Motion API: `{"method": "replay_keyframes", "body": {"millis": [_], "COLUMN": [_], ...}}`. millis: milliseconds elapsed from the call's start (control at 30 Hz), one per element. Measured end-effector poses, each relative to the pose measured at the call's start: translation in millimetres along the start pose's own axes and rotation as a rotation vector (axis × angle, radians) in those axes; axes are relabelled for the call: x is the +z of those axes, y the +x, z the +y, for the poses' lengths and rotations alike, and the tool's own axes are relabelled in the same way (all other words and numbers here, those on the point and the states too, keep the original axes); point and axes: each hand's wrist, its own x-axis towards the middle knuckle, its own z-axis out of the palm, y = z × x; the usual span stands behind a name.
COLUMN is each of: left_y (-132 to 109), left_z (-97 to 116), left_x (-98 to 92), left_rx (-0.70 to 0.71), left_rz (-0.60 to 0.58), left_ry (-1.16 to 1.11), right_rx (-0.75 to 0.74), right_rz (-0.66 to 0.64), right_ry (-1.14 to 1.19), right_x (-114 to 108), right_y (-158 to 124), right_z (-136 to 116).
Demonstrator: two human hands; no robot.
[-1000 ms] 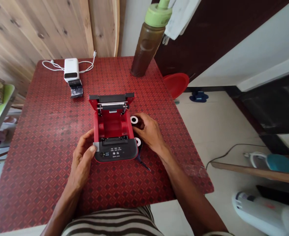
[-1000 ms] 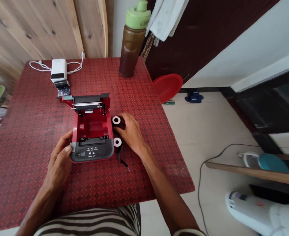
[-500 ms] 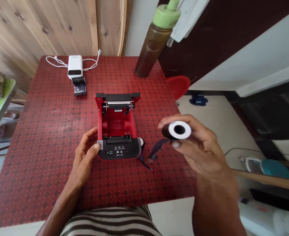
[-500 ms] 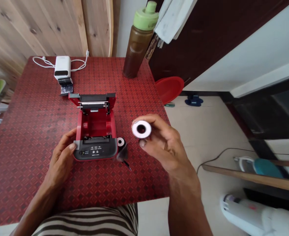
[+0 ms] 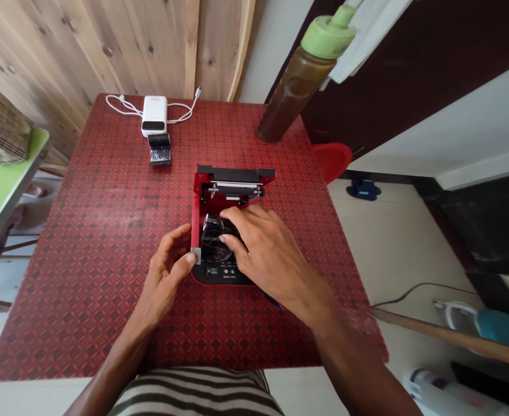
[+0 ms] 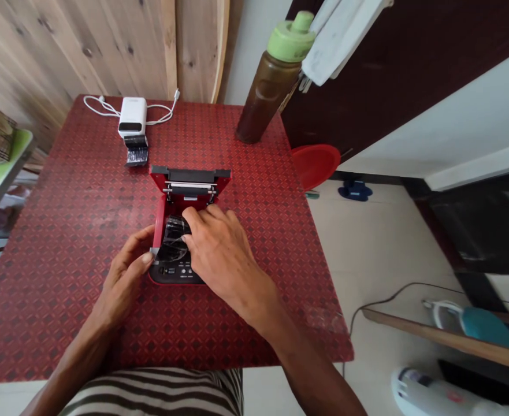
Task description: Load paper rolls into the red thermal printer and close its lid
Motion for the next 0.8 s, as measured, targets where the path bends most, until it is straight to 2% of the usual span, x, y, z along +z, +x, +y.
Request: {"method": "replay_keyframes", "body": {"millis": [133, 333, 533, 800], "left_y": [0, 0, -1, -1], "left_z": [2, 3, -1, 0], "left_x": [0.4, 1.0, 0.4, -0.4], "left_rx": [0.001, -0.014, -0.011, -0.022], "left_rz": [0.004, -0.002, -0.002, -0.005], "left_ry": [0.008, -0.002, -0.008, 0.001], "right_rx": [0.042, 0.003, 0.047, 0.066], "right_rz": [-0.027, 0.031, -0.074, -0.104], "right_ry": [-0.071, -0.138, -0.183, -0.271], "right_x": [1, -2, 5, 18], "right_y": [6, 2, 13, 28], "right_z": [-7, -7, -2, 5]}}
